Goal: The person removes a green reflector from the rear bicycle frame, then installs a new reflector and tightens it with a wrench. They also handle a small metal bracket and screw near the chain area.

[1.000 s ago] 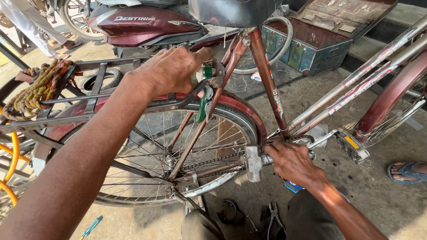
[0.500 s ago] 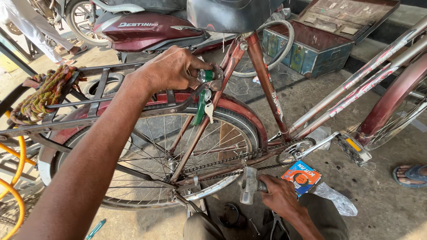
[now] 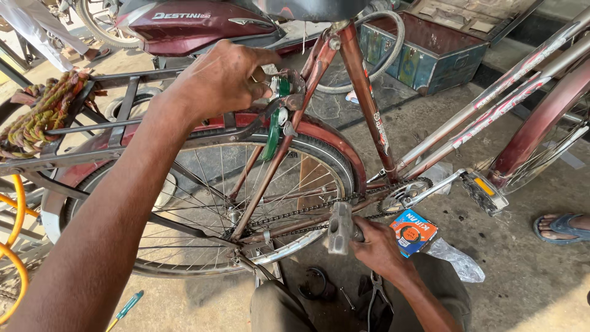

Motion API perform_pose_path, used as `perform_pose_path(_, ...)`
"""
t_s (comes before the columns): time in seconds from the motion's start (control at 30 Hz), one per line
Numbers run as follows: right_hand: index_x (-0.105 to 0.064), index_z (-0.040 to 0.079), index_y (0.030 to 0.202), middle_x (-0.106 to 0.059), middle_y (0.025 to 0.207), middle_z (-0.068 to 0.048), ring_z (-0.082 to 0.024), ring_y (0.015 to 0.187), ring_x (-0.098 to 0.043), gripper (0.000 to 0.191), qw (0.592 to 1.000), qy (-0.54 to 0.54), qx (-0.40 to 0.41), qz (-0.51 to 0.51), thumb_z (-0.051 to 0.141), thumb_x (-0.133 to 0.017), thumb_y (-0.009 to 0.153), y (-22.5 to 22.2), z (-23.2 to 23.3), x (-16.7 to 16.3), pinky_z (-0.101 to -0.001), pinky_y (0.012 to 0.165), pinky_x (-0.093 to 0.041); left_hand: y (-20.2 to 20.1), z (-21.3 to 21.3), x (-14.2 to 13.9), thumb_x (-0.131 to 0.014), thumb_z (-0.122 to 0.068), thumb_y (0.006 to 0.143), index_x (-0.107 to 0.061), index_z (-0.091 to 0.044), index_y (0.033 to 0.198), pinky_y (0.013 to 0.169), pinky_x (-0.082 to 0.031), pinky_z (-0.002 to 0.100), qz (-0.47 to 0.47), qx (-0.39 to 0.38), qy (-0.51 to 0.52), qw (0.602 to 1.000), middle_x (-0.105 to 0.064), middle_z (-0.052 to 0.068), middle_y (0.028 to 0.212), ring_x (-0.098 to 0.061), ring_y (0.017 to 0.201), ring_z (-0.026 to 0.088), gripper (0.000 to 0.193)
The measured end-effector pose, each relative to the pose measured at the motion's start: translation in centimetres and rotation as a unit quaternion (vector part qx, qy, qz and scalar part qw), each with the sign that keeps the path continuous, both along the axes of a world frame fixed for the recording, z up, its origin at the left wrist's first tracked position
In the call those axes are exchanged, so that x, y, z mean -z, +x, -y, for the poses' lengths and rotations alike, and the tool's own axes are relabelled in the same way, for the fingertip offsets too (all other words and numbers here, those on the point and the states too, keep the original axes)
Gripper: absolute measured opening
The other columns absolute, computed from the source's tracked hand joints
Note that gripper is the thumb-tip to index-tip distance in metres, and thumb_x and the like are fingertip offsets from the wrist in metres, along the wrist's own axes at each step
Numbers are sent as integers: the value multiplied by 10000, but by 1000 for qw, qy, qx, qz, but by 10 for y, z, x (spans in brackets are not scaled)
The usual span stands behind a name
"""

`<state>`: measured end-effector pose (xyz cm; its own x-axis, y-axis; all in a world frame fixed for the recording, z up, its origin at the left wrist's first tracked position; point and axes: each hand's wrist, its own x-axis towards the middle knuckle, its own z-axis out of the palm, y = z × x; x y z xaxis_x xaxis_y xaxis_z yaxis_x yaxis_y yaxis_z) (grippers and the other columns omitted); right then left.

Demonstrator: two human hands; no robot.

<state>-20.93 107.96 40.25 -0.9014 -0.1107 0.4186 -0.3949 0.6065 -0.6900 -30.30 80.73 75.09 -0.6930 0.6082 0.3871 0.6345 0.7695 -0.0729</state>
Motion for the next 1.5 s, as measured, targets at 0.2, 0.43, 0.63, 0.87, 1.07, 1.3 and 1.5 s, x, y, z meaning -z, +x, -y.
perform_pose_path(0.2, -630, 66, 1055, -664, 861, -127, -252, 678, -672, 447, 913, 350, -48, -206, 54, -714, 616, -81, -21, -112, -461, 501, -517, 50, 17, 7, -767, -212, 921, -387, -57, 1551, 924, -590, 407, 43, -45, -120, 991, -756, 190, 1032, -766, 867, 297, 752)
perform_pose_path(0.43, -577, 97, 1032, -650, 900, -137, -291, 758, -695, 345, 813, 434, -163, -352, 105, -743, 729, -104, 12, -186, -440, 603, -567, 42, 38, 34, -730, -145, 751, -485, -236, 1503, 1133, -472, 531, -140, -84, -277, 947, -561, 51, 1431, -575, 1357, 235, 797)
perform_pose_path(0.63, -610, 56, 996, -657, 830, -151, -268, 675, -702, 322, 823, 523, -28, -219, 211, -731, 741, -110, 12, -218, -436, 494, -562, 46, 55, 48, -599, -28, 895, -612, -337, 1424, 656, -616, 410, 47, -192, -159, 967, -698, 54, 1307, -732, 810, 212, 613)
perform_pose_path(0.87, -591, 97, 1017, -635, 863, -151, -295, 693, -697, 396, 805, 520, -84, -275, 205, -804, 700, -96, 31, -192, -431, 487, -536, 55, 64, 42, -696, -17, 709, -738, -298, 1279, 584, -569, 429, -50, -118, -47, 991, -757, 120, 812, -695, 647, 278, 637)
perform_pose_path(1.07, -596, 68, 1075, -636, 902, -115, -337, 757, -689, 526, 865, 454, 14, -214, 178, -858, 633, -105, 0, -220, -519, 547, -517, 63, 65, 41, -758, -36, 648, -772, -238, 1181, 611, -558, 444, -95, -55, 26, 994, -735, 132, 719, -711, 661, 304, 570)
perform_pose_path(1.3, -602, 100, 1018, -618, 851, -105, -312, 744, -694, 398, 849, 444, -26, -286, 144, -812, 683, -107, 8, -215, -499, 591, -514, 65, 58, 40, -789, -73, 652, -782, -227, 1112, 621, -554, 454, -112, -45, 48, 992, -745, 104, 755, -715, 679, 307, 485)
perform_pose_path(1.5, -586, 70, 978, -614, 834, -102, -314, 717, -675, 414, 874, 388, 17, -293, 143, -834, 655, -102, -3, -226, -523, 500, -457, 66, 55, 43, -785, -66, 631, -766, -195, 1156, 603, -545, 469, -132, -71, 27, 988, -724, 132, 723, -709, 681, 328, 541)
